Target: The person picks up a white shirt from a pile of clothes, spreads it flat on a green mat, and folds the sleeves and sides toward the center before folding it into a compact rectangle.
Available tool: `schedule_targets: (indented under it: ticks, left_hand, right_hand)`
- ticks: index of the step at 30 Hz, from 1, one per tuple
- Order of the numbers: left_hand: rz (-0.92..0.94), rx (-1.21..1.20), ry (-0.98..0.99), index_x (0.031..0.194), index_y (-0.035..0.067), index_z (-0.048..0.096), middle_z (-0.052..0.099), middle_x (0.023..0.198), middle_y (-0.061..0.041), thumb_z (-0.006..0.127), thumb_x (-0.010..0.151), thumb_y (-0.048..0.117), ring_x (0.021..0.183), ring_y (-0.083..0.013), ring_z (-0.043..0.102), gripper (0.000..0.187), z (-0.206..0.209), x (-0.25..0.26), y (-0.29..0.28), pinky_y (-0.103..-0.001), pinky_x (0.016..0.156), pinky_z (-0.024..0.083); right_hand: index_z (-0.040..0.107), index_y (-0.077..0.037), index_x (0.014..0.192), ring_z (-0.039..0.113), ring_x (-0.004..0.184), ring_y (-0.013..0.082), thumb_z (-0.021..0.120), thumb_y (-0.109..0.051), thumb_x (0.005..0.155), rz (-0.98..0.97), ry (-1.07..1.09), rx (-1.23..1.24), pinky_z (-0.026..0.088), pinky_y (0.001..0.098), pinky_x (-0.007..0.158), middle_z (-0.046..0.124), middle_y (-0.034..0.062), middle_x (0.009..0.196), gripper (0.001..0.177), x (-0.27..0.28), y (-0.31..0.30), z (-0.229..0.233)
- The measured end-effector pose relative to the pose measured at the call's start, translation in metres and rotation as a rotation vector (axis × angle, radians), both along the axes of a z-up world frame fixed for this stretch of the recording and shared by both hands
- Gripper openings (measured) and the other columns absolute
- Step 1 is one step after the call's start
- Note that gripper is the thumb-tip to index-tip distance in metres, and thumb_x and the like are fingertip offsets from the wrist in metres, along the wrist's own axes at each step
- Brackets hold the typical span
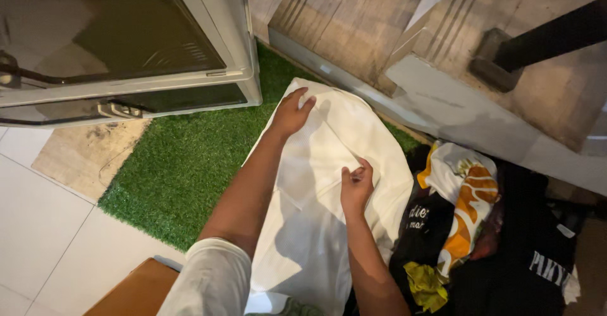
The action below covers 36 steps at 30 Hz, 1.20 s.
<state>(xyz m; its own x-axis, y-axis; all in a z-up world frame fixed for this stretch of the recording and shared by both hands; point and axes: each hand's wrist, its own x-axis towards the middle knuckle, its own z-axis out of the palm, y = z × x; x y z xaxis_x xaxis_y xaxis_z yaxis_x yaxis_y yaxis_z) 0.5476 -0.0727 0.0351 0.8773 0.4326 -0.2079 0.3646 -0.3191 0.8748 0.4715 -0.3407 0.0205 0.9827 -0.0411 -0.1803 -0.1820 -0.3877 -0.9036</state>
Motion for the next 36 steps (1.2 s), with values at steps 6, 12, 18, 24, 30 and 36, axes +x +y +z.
schedule_targets:
  ticks: [6,12,18,24,30,36]
  left_hand:
    - [0.173,0.062,0.217,0.116,0.002,0.068,0.072,0.110,-0.022,0.062,0.096,0.049,0.102,-0.0364,0.069,0.052,0.030,-0.033,-0.032,-0.044,0.091,0.054]
    - [0.193,-0.864,0.501,0.124,-0.001,0.059,0.072,0.099,-0.018,0.071,0.092,0.032,0.090,-0.0314,0.069,0.047,0.011,-0.113,-0.033,-0.044,0.076,0.058]
    - [0.334,-0.772,0.400,0.121,0.002,0.065,0.070,0.097,-0.003,0.073,0.092,0.017,0.082,-0.0116,0.065,0.034,-0.007,-0.165,-0.037,-0.031,0.070,0.054]
    - [0.456,-0.670,0.324,0.106,0.000,0.069,0.073,0.086,-0.008,0.075,0.089,0.016,0.070,-0.0149,0.065,0.025,0.014,-0.186,-0.038,-0.030,0.061,0.052]
    - [0.531,-0.343,0.302,0.094,0.001,0.073,0.075,0.083,-0.007,0.081,0.085,0.020,0.070,-0.0149,0.065,0.023,0.015,-0.202,-0.018,-0.031,0.066,0.053]
    - [0.529,-0.051,0.368,0.101,0.001,0.074,0.072,0.082,-0.014,0.081,0.086,0.022,0.069,-0.0223,0.066,0.026,0.022,-0.213,-0.005,-0.036,0.068,0.054]
  right_hand:
    - [0.060,0.001,0.128,0.060,0.086,0.0236,0.077,-0.005,0.086,0.279,-0.385,-0.133,0.051,0.0338,0.080,0.061,0.0114,0.093,0.046,-0.006,0.030,0.046]
    - [0.062,-0.004,0.122,0.063,0.092,0.0321,0.075,-0.009,0.084,0.809,-0.607,-0.059,0.050,0.0420,0.087,0.068,0.0129,0.098,0.040,-0.001,0.071,0.072]
    - [0.068,-0.012,0.126,0.069,0.094,0.0312,0.061,-0.007,0.097,0.788,-0.112,-0.160,0.055,0.0404,0.087,0.069,0.0112,0.102,0.031,0.067,0.114,0.034]
    - [0.077,-0.016,0.116,0.058,0.115,0.0409,0.068,-0.002,0.075,1.120,-0.533,-0.445,0.048,0.0462,0.094,0.062,0.0234,0.127,0.044,0.179,0.165,-0.001]
    - [0.075,-0.008,0.095,0.064,0.105,0.0367,0.070,-0.016,0.085,1.382,-0.440,-0.433,0.051,0.0467,0.091,0.073,0.0149,0.102,0.013,0.228,0.177,-0.015]
    - [0.072,-0.006,0.094,0.069,0.087,0.0364,0.069,-0.016,0.088,1.278,-0.256,-0.405,0.054,0.0443,0.076,0.073,0.0162,0.095,0.013,0.220,0.189,-0.023]
